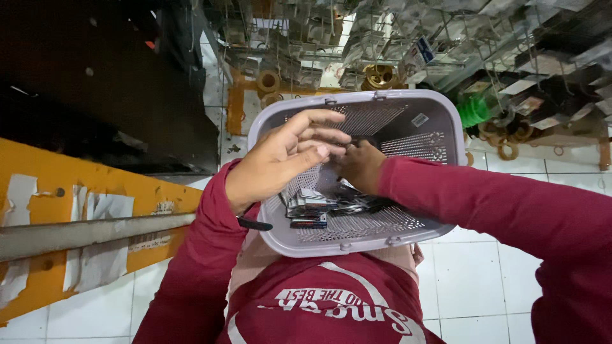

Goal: The person organizes various packaged fishing hooks by taking them out of a basket, holding them up to look at the labels, and hanging them onto display racks in a shop.

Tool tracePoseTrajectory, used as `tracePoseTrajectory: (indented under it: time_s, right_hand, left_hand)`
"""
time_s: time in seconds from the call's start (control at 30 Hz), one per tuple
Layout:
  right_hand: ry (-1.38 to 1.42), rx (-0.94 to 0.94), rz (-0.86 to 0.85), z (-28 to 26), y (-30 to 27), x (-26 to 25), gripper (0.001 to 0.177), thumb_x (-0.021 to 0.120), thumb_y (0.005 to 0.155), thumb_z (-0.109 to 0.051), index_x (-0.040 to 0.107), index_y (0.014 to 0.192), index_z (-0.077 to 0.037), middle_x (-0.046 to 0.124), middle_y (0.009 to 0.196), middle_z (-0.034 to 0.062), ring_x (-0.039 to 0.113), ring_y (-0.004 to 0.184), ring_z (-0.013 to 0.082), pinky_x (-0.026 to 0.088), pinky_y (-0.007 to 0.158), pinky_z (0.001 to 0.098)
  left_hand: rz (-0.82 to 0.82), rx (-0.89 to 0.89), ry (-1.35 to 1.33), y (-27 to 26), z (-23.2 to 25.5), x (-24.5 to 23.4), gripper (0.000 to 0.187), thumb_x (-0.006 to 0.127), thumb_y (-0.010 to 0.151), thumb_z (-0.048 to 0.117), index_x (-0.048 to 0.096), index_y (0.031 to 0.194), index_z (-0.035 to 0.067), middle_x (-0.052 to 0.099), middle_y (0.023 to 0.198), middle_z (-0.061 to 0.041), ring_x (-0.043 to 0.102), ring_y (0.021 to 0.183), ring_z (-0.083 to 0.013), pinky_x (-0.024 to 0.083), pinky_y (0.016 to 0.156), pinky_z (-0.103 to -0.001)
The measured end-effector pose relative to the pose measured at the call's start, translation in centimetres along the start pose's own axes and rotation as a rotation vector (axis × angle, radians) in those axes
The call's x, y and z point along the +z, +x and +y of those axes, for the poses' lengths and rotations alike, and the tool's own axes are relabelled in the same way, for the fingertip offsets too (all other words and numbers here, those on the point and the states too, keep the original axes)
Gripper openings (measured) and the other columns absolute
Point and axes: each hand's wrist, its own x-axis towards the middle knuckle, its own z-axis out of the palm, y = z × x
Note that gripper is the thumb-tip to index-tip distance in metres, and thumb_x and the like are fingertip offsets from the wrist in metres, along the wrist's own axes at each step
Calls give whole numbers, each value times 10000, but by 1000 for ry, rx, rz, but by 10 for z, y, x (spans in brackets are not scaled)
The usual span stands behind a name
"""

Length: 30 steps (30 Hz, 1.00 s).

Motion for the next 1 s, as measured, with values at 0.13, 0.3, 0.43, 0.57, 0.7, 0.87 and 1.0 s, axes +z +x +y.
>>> tracePoseTrajectory:
  time_s: [0.13, 0.3, 0.43, 0.57, 0.7, 0.87, 1.0]
  right_hand:
    - [-39, 13, 67, 3, 4, 12, 383, 502, 1011, -366, 564, 1375, -265, 591, 1339, -1, 605, 1223, 284, 496, 936, 464]
    - [-70, -47, 223, -1, 7, 22, 226, 603, 925, -301, 716, 1121, -297, 685, 1174, -18, 669, 1101, 306, 538, 823, 494]
    - [58, -7, 98, -3, 3, 13, 338, 532, 998, -242, 562, 1331, -196, 636, 1332, 47, 637, 1206, 306, 509, 929, 530]
    - [95, -48, 283, 1, 4, 13, 321, 670, 910, -352, 605, 1197, -224, 685, 1141, 31, 677, 1060, 317, 557, 796, 506]
    - [164, -91, 612, 17, 11, 16, 123, 589, 886, -219, 680, 945, -275, 743, 947, -48, 741, 763, 283, 544, 500, 504]
    - [410, -25, 604, 37, -30, -28, 70, 692, 806, -178, 718, 860, -140, 717, 722, 73, 713, 739, 374, 534, 629, 501]
    - [815, -125, 483, 48, -92, -103, 259, 738, 840, -217, 683, 1051, -76, 754, 882, 228, 692, 920, 517, 498, 759, 644]
  left_hand:
    - [0, 25, 10, -1, 1, 0, 421, 535, 1050, 232, 438, 1445, 125, 658, 1343, -142, 688, 1215, -222, 553, 1079, -367]
    - [-4, 14, -35, -3, -7, 1, 425, 541, 1049, 219, 432, 1451, 132, 656, 1354, -151, 683, 1224, -206, 521, 1087, -337]
    - [5, -24, -6, -6, 3, 4, 445, 542, 1035, 267, 439, 1447, 133, 654, 1360, -143, 682, 1251, -227, 533, 1084, -351]
    - [7, -28, 31, -5, 4, 6, 445, 536, 1033, 283, 444, 1444, 139, 655, 1364, -136, 681, 1252, -227, 533, 1076, -357]
    - [23, 52, -3, -3, -15, 4, 394, 528, 1058, 221, 448, 1430, 118, 672, 1328, -160, 670, 1233, -220, 487, 1087, -334]
    - [66, 52, 17, -2, -18, 4, 522, 587, 1031, 235, 443, 1508, 78, 596, 1414, -175, 574, 1326, -310, 469, 1099, -462]
    - [123, 70, 119, -1, -9, 5, 539, 640, 1006, 225, 475, 1496, 72, 574, 1427, -180, 523, 1369, -323, 429, 1128, -469]
